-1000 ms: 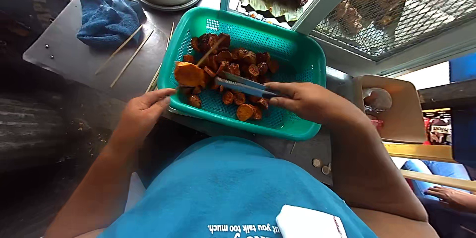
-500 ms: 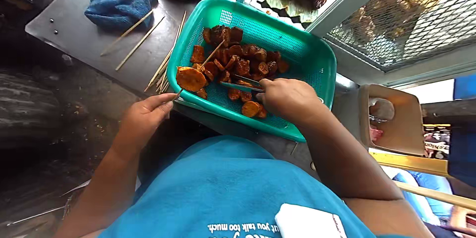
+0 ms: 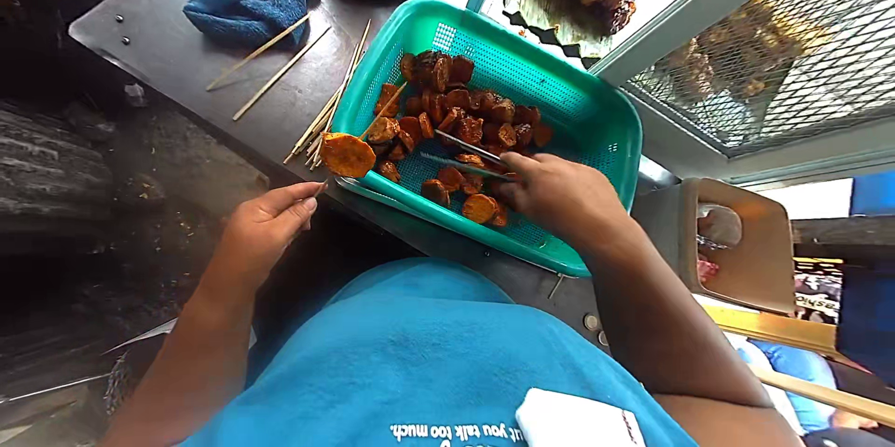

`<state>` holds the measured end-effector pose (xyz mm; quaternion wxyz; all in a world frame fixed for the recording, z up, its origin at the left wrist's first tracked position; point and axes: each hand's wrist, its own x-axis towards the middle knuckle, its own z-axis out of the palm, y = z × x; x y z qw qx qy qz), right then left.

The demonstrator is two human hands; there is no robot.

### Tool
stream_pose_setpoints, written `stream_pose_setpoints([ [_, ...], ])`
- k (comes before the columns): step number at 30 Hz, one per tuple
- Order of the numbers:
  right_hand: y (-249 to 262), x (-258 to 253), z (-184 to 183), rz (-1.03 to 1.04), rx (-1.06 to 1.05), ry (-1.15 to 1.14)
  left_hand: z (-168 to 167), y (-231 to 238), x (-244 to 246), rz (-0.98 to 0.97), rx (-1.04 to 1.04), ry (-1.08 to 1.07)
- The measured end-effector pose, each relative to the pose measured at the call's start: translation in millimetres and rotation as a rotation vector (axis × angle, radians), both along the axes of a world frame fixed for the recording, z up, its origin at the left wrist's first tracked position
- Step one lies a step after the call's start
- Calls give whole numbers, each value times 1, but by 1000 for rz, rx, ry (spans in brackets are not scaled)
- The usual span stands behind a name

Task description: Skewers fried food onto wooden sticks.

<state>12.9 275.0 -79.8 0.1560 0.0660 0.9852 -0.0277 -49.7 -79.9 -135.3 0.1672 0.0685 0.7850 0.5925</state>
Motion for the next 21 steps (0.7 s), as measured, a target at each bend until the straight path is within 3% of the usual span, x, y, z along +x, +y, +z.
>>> stream_pose_setpoints([
  [5,-13,-29,-28,-49,56,67,5,8,0,-45,17,14],
  [11,12,-20,-21,-90,-35,57,-5,-4,4,-16,42,-34],
  [13,18,-24,-25,-150,-198,99,-4,-1,5,-43,43,-52],
  [19,68,2,-3,-432,-1003,91,-2,4,0,-92,12,-112],
  [21,78,15,4,-438,-1116,94,-1,7,-1,-124,11,-119],
])
